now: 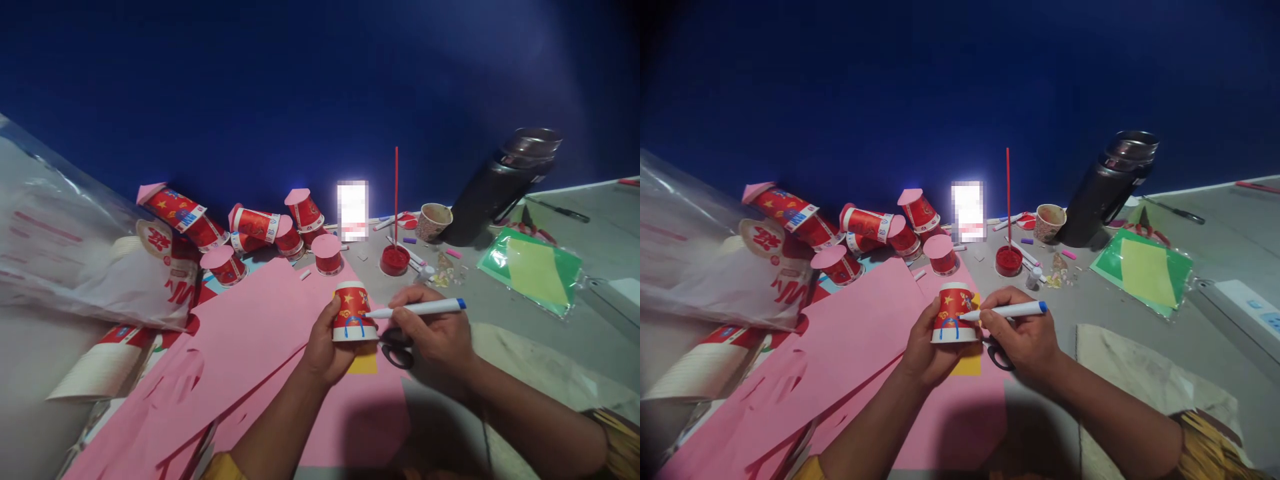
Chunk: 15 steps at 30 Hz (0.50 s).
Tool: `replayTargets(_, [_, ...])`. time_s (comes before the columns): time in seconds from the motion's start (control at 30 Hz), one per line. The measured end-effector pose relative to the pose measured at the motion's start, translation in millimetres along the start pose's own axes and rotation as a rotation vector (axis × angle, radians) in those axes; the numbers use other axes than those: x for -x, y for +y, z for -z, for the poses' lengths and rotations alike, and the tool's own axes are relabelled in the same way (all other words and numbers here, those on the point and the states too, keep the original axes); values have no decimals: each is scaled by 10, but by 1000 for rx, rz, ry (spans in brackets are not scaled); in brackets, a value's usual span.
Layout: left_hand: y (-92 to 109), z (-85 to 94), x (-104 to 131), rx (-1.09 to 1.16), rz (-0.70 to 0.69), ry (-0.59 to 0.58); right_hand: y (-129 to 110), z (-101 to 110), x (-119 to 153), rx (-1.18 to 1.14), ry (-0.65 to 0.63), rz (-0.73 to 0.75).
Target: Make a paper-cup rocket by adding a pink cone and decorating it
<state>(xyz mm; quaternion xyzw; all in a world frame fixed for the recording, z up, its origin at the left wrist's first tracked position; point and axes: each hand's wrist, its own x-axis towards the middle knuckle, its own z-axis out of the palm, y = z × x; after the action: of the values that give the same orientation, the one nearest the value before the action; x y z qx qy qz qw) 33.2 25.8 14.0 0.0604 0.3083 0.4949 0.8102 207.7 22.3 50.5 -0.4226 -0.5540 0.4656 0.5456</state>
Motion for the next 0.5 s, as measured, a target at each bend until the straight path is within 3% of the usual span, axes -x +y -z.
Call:
replayTargets(0.2, [8, 27, -24, 4, -46, 14, 57, 19, -201, -81, -7, -31])
replayTargets(0.5, [79, 44, -4, 35, -71, -33, 143, -138, -504, -200, -26, -76])
